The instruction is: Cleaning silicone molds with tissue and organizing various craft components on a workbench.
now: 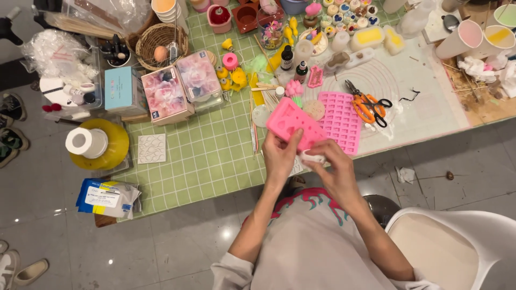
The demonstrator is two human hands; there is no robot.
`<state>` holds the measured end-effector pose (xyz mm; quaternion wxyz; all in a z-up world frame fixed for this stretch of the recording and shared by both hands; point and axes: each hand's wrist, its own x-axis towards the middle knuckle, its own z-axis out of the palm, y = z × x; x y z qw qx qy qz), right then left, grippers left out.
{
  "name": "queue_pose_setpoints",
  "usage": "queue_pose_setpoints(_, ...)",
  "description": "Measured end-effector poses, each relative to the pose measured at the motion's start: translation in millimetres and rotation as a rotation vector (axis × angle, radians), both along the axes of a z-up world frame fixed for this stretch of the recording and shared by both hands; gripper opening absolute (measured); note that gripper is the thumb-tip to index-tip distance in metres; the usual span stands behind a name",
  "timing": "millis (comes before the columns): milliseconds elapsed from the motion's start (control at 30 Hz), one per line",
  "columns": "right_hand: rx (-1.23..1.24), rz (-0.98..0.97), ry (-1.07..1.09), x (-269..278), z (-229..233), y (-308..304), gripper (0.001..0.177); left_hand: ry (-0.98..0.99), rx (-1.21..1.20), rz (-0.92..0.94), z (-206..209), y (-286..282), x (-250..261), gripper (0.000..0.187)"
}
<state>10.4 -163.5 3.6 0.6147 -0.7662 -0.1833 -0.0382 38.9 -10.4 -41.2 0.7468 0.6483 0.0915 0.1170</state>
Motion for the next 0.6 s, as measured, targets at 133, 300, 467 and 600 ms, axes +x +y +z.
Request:
queue_pose_setpoints(133,-0.174,-0.49,0.142,25.1,-120.4,-71.7,0.014,-0.051,-0.028,0.018,10.9,1.8,-11.0,0.028)
queue_pose_setpoints(300,0.033,-0.461,0.065,5.2,-54.1,-35.5,0.014,-0.094,0.228,0.079,6.5,-6.8,-9.0,0.024)
queue_pose_setpoints(467,-0.078,-0.447,-0.149,29.2,-93.6,-56.8,0.013,-0.11,0.318,0.079,16.4,-10.4,-14.4,0.025)
queue_pose_setpoints(600,-0.043,-0.603,0.039,39.8,-125.1,-96.4,0.009,-0.087,0.381,0.145,14.6,2.4,-6.1,0.023)
